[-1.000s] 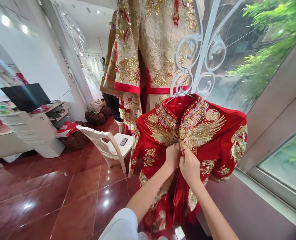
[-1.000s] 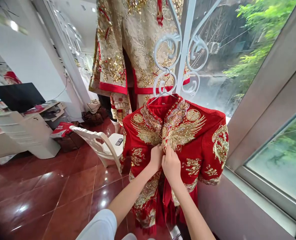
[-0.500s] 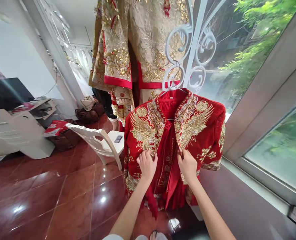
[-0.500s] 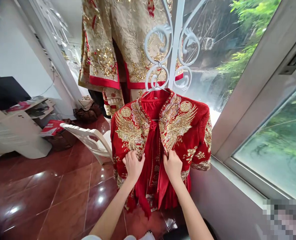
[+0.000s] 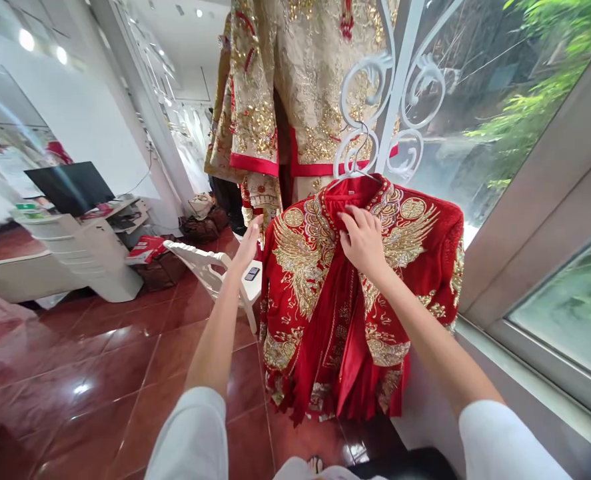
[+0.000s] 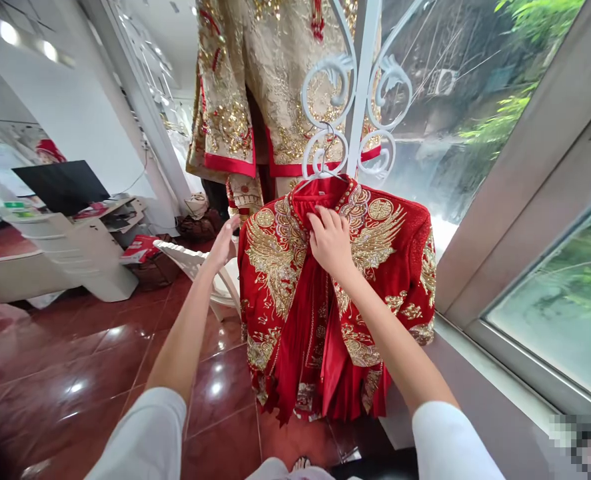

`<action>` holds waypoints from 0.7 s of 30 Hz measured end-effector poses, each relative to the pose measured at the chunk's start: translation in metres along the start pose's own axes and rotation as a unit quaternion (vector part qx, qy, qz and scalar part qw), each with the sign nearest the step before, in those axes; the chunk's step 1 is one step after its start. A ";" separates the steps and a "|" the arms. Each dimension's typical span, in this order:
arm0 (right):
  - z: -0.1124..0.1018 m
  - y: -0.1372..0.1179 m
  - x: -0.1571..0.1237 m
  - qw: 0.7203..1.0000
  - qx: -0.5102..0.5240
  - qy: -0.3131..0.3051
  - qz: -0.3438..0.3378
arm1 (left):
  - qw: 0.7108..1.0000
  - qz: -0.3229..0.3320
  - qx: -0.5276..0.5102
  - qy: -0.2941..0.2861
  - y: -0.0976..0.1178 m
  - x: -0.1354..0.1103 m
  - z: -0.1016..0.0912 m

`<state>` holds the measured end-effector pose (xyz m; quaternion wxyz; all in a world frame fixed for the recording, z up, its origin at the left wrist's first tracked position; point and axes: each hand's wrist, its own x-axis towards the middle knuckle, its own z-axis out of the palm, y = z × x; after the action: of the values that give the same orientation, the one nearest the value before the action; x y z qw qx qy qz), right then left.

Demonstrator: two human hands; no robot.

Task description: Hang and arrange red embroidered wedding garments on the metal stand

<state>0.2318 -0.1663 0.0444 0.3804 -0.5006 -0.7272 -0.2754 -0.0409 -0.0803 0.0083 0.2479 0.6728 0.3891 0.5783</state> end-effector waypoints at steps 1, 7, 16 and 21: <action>0.005 0.002 0.013 1.000 -0.017 -0.001 -0.003 | 0.997 -0.040 -0.043 -0.047 -0.002 0.010 -0.002; 0.014 0.010 0.039 0.998 -0.058 -0.026 -0.006 | 0.980 -0.149 -0.122 -0.040 -0.007 0.017 -0.003; 0.027 0.016 0.033 0.998 -0.036 -0.042 0.009 | 0.974 0.074 0.144 0.156 0.122 0.050 -0.038; 0.024 0.015 0.029 0.999 -0.024 -0.018 0.026 | 0.915 0.184 0.341 0.107 0.132 -0.017 -0.014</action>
<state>0.2330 -0.1270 0.0554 0.3620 -0.5330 -0.7143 -0.2733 -0.0239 -0.1717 0.1046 -0.1509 0.7101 0.4565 0.5144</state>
